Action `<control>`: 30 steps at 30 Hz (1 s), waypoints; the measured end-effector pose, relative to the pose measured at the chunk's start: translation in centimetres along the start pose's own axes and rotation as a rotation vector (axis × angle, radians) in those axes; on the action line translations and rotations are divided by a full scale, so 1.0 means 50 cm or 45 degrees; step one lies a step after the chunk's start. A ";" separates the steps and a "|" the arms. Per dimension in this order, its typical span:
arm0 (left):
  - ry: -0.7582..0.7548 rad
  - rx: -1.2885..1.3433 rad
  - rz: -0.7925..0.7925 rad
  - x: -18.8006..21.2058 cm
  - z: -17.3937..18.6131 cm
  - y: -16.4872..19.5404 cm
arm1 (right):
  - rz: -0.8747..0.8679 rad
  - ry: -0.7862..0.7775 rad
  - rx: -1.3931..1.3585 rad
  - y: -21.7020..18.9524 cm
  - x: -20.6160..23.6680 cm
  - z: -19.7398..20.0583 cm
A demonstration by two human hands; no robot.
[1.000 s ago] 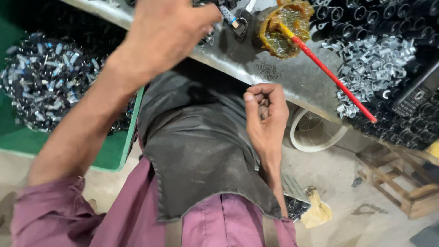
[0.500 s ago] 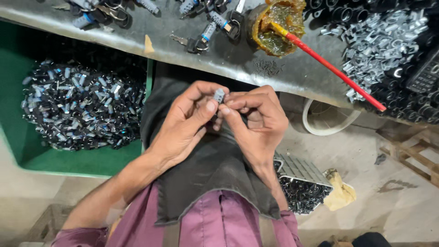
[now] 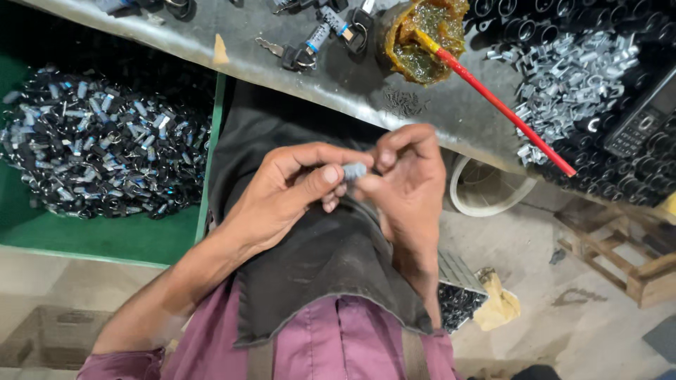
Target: The person repeatedly picks up small cylindrical lock bodies, applies a viscous substance with a red-handled brush, inserts a metal pin, and places the assembled unit into a green bin. The cycle continues with multiple units throughout the clip.
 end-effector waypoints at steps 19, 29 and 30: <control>0.147 0.379 -0.110 -0.142 -0.011 0.010 | 0.907 0.385 0.646 -0.187 -0.046 0.137; 0.056 0.531 -0.053 -0.120 -0.014 0.002 | 0.867 0.429 0.295 -0.147 -0.026 0.177; 0.054 0.527 -0.063 -0.119 -0.009 -0.004 | 0.846 0.427 0.279 -0.147 -0.027 0.172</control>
Point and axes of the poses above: each hand's wrist, its own x-axis away from the middle knuckle, its own z-axis out of the back of the hand, y = z × x, the point moved 4 cm from there along -x, towards the middle knuckle, and after that the axes turned 3 degrees about y, right-handed, at the moved point
